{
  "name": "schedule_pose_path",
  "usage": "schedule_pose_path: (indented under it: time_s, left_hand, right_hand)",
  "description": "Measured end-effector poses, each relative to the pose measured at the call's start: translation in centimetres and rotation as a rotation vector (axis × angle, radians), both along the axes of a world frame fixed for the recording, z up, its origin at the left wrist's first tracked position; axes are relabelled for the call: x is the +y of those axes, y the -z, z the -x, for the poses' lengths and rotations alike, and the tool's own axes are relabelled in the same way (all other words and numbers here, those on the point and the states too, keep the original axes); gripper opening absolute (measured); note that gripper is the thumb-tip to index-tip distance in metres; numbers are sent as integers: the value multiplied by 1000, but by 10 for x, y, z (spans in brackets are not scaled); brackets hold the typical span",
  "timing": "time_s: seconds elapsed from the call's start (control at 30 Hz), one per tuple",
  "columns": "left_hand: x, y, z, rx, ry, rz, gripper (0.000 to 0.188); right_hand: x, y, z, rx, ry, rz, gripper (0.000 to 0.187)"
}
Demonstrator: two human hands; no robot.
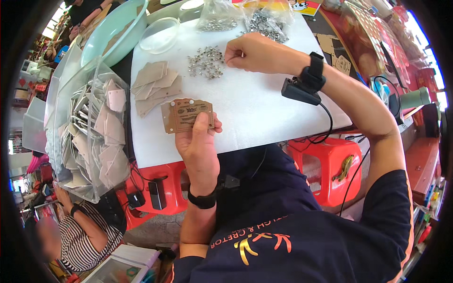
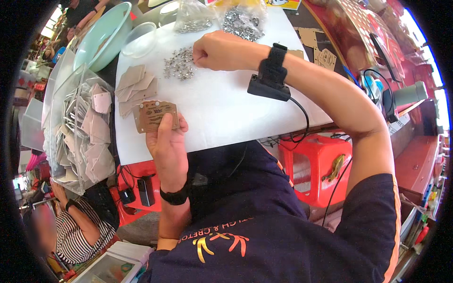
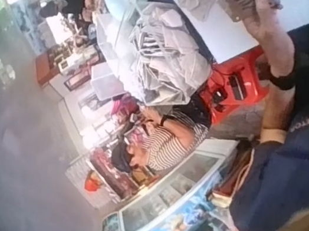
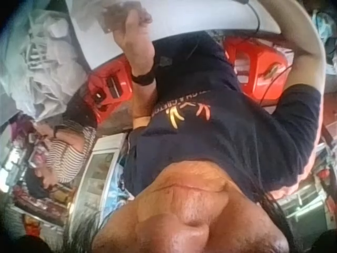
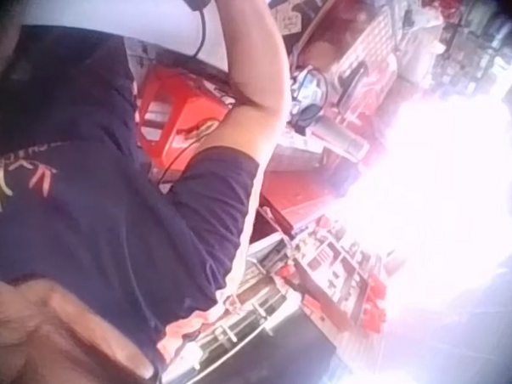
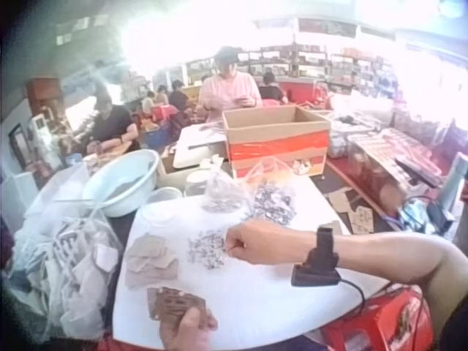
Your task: Applying small metal rivets to leather shoe labels by hand.
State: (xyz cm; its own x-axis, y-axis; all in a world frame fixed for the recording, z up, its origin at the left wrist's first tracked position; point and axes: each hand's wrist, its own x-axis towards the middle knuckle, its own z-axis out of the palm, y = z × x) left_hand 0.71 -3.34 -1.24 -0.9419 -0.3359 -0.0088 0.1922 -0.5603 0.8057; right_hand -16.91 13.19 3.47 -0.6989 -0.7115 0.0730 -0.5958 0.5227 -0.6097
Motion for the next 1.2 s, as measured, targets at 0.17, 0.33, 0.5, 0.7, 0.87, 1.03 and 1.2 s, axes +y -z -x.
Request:
schedule_pose_path:
  time_s: [0.17, 0.33, 0.5, 0.7, 0.87, 1.03, 1.2]
  left_hand:
    - [-3, 3, 0, -15, 23, -30, 17]
    - [-6, 5, -1, 33, 84, -47, 24]
    - [-6, 8, 0, 36, 91, -30, 23]
    - [-4, 4, 0, 13, 74, -11, 20]
    - [-3, 3, 1, 7, 64, -24, 19]
    - [-3, 3, 2, 7, 68, -2, 18]
    - [-3, 3, 3, -1, 65, -13, 18]
  right_hand:
    - [-11, 15, 5, 50, -71, 21, 9]
    - [-20, 26, 4, 145, -149, -3, 7]
    - [-24, 26, -4, 299, -140, -50, 7]
    - [-22, 16, -10, 324, -138, -127, 6]
    - [-1, 10, -6, 264, -169, -178, 8]
    - [-9, 13, -8, 279, -145, -75, 6]
    - [-16, 28, -9, 372, -165, -18, 6]
